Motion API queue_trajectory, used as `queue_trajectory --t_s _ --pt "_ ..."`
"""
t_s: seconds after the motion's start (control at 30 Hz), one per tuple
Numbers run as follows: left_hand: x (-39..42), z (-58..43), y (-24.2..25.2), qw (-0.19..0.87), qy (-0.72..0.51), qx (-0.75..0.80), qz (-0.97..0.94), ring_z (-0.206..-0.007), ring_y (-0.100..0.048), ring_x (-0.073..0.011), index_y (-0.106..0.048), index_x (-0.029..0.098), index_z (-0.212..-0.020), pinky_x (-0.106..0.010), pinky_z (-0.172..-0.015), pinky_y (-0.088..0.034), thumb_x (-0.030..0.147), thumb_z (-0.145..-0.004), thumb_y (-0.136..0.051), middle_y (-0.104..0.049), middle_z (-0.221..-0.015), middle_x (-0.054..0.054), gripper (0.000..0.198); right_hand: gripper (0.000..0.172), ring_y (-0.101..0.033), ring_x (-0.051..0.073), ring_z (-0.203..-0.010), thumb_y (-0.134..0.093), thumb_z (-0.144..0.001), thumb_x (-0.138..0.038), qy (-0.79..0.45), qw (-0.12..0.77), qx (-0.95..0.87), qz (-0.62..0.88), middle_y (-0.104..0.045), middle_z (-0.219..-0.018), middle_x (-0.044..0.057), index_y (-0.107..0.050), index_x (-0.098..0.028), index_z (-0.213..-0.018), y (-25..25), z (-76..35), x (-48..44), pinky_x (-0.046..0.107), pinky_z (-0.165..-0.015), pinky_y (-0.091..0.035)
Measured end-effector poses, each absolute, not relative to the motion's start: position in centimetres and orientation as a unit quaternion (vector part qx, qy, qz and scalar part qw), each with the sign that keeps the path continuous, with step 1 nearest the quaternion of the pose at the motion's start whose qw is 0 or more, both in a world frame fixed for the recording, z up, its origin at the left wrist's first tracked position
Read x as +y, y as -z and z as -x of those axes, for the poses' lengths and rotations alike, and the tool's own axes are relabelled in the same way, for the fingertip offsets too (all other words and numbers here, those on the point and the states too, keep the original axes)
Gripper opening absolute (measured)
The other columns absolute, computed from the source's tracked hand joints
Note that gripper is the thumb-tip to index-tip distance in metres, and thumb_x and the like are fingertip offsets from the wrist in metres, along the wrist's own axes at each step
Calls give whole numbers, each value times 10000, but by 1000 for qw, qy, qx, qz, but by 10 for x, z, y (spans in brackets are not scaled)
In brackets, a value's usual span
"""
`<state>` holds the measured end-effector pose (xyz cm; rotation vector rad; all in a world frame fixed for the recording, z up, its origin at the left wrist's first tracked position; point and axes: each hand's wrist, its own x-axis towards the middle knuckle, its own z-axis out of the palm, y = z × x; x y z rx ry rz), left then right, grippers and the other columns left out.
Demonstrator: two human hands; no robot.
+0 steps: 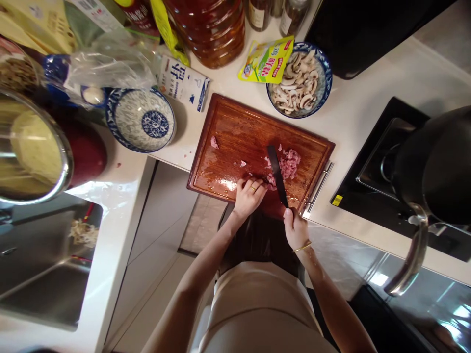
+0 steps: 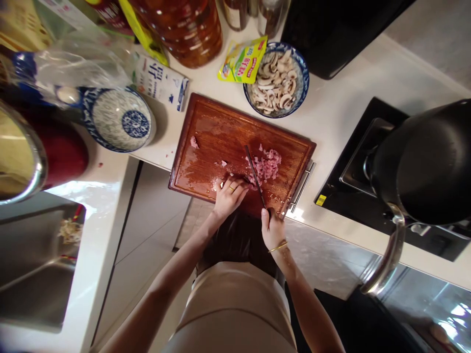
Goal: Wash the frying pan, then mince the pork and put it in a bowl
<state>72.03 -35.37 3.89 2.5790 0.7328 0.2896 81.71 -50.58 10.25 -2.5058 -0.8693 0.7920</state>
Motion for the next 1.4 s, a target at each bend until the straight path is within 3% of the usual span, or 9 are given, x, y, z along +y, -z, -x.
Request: queue_trajectory --t_s 0.17,0.33,0.6,0.83,1.03,1.4 --pt "-353 -727 -35 192 -90 361 -908 -857 -557 -233 -642 213 -931 -417 -842 -336 359 -901 -478 -650 -875 -77 222 557 -593 183 -515 -156 -950 -506 -274 168 -329 888 -631 -590 65 -570 -173 -783 -102 -821 -503 262 -480 -365" --pt "-360 -727 -33 216 -129 350 -902 -931 -543 -228 -643 234 -971 -416 -870 -359 302 -902 -486 -650 -1027 -81 185 566 -584 183 -528 -171 -952 -504 -261 124 -377 880 -634 -614 76 -599 -163 -807 -101 -823 -501 263 -485 -340" --pt "-351 -724 -29 274 -155 289 -904 -1030 -552 -195 -648 191 -974 -353 -887 -445 196 -903 -472 -675 -1037 -72 190 602 -582 187 -516 -160 -956 -505 -279 54 -390 876 -656 -642 99 -620 -131 -850 -103 -819 -504 272 -489 -321" --pt "-349 -727 -30 306 -130 277 -902 -1065 -578 -182 -634 176 -1056 -362 -930 -492 195 -926 -415 -673 -1087 -79 256 572 -624 232 -664 -184 -954 -472 -254 108 -377 884 -672 -731 142 -641 -128 -928 -80 -822 -471 328 -621 -442" --pt "-352 -716 -25 312 -146 242 -907 -1138 -559 -169 -569 203 -1193 -361 -994 -478 150 -921 -419 -642 -1185 -63 315 554 -626 233 -810 -186 -957 -456 -205 150 -375 891 -671 -771 131 -638 -163 -828 -75 -835 -459 348 -750 -458" --pt "-349 -725 -30 311 -153 274 -897 -1055 -591 -181 -633 176 -1031 -358 -952 -490 179 -914 -451 -676 -1064 -75 216 524 -616 259 -904 -190 -964 -443 -243 115 -381 885 -680 -886 157 -619 -143 -943 -92 -812 -495 401 -834 -436"
